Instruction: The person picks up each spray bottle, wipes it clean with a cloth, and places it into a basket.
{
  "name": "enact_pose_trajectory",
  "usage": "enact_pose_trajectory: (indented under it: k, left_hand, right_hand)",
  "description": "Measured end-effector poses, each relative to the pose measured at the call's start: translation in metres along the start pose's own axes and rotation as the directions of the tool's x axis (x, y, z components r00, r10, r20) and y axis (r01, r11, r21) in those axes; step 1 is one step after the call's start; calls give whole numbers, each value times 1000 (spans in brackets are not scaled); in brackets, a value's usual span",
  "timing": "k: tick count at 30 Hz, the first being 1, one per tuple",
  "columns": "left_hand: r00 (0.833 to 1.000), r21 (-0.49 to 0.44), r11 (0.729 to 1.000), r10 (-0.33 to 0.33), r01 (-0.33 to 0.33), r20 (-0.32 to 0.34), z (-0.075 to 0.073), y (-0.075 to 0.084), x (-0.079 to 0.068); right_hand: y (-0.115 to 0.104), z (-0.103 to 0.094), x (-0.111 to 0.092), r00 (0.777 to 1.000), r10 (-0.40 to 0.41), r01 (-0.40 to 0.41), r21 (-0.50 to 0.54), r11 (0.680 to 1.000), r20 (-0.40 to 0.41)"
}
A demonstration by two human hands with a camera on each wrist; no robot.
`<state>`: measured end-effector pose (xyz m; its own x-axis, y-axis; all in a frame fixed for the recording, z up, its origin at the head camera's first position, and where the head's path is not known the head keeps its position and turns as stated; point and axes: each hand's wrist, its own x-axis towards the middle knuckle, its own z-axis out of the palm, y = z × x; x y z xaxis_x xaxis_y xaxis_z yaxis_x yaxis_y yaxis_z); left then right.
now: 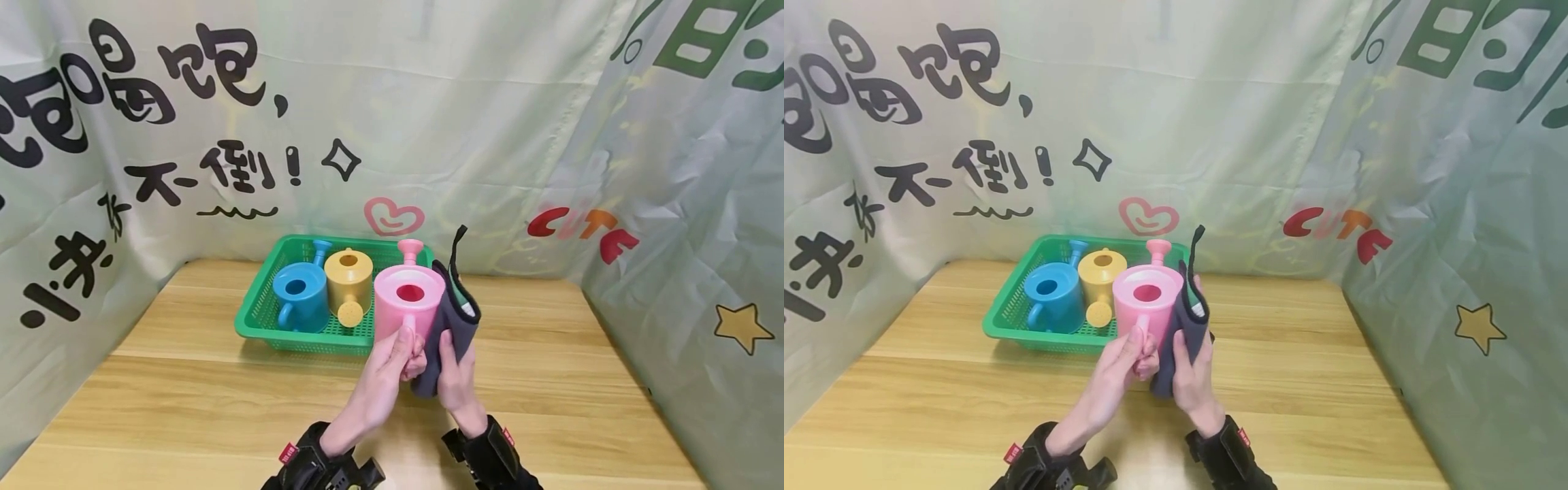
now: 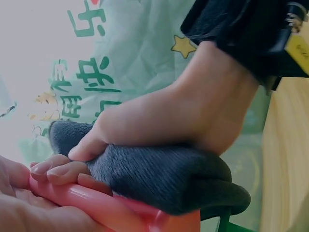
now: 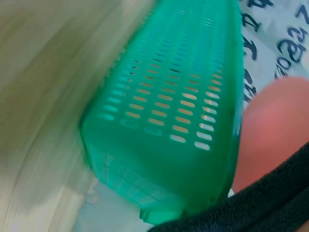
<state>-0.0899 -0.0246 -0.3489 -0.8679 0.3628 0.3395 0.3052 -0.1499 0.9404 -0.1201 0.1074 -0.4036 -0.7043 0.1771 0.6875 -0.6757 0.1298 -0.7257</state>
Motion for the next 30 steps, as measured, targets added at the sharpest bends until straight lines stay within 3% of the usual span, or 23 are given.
enact_pose_trajectory:
  k: [2, 4, 8, 11, 13, 24, 30]
  left_hand:
    - [1000, 11, 1000, 1, -1, -10, -1, 1, 0]
    - [1000, 14, 1000, 5, -5, -9, -2, 2, 0]
    - [1000, 8, 1000, 24, -24, 8, -4, 2, 0]
    - [999, 6, 999, 36, -36, 21, -7, 4, 0]
    - [999, 9, 999, 44, -45, 32, -10, 5, 0]
    - [992, -22, 995, 97, -96, 84, -22, 13, 0]
    - [979, -75, 989, 140, -130, 147, -28, 17, -2]
  right_hand:
    - [2, 4, -1, 996, -89, 88, 30, 996, 30]
    - [3, 5, -2, 993, -110, 108, 40, 993, 33]
    - [2, 4, -3, 998, 65, -65, 26, 998, -27]
    - [1, 1, 1, 971, 239, -237, 71, 969, -26]
    - [0, -1, 3, 952, 307, -304, 102, 947, -11]
    - [-2, -5, 7, 930, 367, -367, 124, 922, 22]
    - [-4, -9, 13, 900, 434, -434, 207, 877, 48]
